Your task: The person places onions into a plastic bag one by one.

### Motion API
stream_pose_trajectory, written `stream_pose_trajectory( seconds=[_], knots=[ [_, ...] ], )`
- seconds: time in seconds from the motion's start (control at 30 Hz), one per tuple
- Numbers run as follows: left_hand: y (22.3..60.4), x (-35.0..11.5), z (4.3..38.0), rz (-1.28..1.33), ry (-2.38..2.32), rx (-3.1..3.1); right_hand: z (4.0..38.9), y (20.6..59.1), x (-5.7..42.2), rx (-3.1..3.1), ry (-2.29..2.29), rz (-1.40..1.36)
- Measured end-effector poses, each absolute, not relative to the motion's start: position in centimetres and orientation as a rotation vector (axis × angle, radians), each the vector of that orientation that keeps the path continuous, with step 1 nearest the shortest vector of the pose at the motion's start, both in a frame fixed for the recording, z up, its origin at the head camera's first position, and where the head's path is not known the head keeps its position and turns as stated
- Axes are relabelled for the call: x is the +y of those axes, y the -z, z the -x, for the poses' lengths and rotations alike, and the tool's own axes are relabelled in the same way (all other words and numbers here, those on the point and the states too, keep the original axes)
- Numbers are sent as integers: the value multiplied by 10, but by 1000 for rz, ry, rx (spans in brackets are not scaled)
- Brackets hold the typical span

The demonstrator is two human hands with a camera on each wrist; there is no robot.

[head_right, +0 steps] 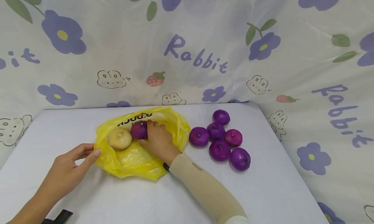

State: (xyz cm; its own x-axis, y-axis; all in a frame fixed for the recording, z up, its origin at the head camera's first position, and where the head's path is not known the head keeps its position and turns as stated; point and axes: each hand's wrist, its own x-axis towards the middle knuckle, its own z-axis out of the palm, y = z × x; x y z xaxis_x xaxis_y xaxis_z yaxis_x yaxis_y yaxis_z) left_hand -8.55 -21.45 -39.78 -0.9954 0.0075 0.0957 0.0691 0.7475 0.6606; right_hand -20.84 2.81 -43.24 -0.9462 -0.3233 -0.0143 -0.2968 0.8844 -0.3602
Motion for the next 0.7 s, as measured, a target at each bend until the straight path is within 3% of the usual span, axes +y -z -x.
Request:
stream_pose_trajectory(
  seconds=[0.7],
  knots=[
    [399, -216, 85, 54, 1093, -2865, 202, 423, 35, 2929, 645, 497]
  ],
)
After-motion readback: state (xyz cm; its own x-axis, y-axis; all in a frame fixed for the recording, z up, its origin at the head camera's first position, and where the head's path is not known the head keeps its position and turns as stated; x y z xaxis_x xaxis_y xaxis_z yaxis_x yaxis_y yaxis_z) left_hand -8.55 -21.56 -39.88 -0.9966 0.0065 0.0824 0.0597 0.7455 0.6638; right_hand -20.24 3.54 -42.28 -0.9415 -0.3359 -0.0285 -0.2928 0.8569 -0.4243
